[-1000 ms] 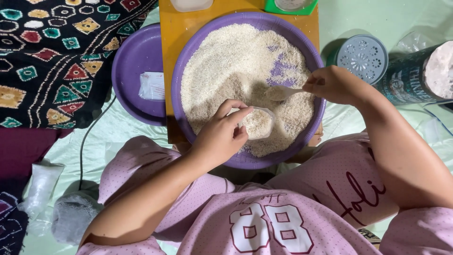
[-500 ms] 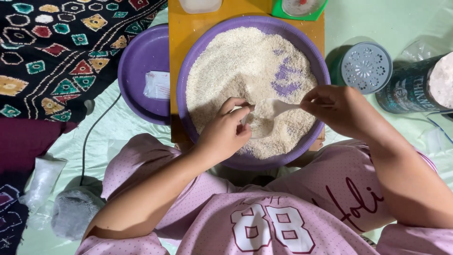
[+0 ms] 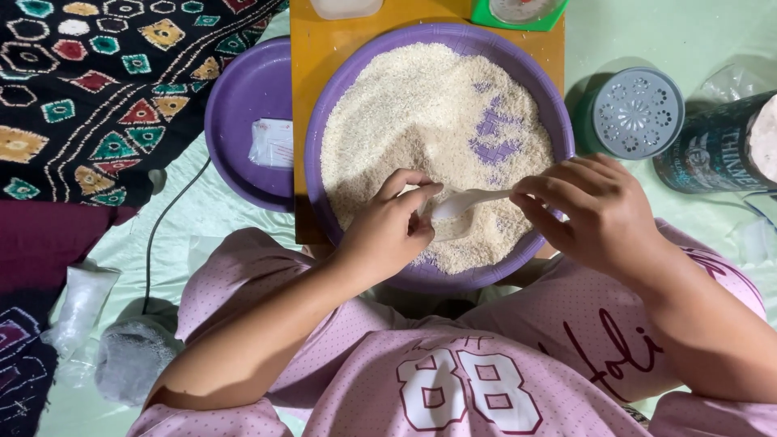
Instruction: Measuring rice using a scoop and spoon and filling small plastic bags.
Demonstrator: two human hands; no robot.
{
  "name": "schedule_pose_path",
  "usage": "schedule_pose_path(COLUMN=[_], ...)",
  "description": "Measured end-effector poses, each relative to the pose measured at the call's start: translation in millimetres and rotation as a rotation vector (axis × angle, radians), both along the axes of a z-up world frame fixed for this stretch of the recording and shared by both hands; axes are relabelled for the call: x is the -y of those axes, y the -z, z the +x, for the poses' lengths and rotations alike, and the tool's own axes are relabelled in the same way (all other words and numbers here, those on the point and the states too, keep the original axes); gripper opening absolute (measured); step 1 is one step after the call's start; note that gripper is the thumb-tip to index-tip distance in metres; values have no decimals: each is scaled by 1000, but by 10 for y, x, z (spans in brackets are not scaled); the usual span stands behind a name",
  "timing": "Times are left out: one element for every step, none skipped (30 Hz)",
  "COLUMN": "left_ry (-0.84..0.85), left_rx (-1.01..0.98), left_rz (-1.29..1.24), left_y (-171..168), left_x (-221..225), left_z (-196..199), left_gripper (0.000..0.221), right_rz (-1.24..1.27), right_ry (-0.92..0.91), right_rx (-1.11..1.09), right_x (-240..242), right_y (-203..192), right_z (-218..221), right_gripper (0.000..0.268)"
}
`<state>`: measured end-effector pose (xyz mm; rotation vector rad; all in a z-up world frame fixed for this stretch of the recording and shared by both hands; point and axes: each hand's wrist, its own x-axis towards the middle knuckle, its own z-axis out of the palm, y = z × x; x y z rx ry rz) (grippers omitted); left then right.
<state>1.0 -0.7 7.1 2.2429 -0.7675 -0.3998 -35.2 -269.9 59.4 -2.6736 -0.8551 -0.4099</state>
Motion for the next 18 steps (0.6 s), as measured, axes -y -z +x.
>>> schedule_pose_path(left_ry=[-1,-1,0,1,1,0,1,-1,-3,-5,-4,-1,1,-41,-81,-82,-84,-87], left_rx=[0,-16,-31,-31,-47,-62,-61,-58,-55,-45,-46,-49,-42,-72,-102,-92,-94,-97], left_rz=[0,-1,-1,-1,-4,-7,-7,9,26,27,18,10,12,-70,-153,-155,-145,-135], left_y=[6,10,14,17,20,21,22,17,4,11,14,18,4,-1,-4,4,15,25], left_x=[-2,-4,-5,-4,-3,0,9,9,9,6,5,3,-10,-15,-22,-25,-28,-30], left_z=[3,6,7,6,5,10,5,6,4,15,27,27,-2,-7,-11,-11,-10,-8], left_gripper=[54,54,55,55,54,54,54,55,55,55,54,54,54,51,49,49,49,48], right_rz=[0,-52,-104,-103,-88,-74,-74,-55,-35,-34,-51,-66,-64,16,97,94,123,151], right_ry=[-1,2,5,7,-3,-15,-14,3,19,18,6,-3,-1,-10,-20,-22,-20,-19], right_rx=[0,-35,-69,-69,-64,-59,-58,-83,-108,-98,-110,-125,-118,-135,-151,-142,-134,-128], right_x=[-1,-3,-3,-4,-5,-4,-2,-6,-11,-1,11,21,59,104,147,130,111,93], right_y=[6,12,17,42,65,86,48,11,-35,7,44,83,197,311,428,383,341,296], right_z=[5,9,11,13,15,26,13,11,6,27,47,50,37,48,62,65,67,72], right_gripper=[6,4,4,4,4,4,4,7,10,10,8,6,6,9,13,13,13,13])
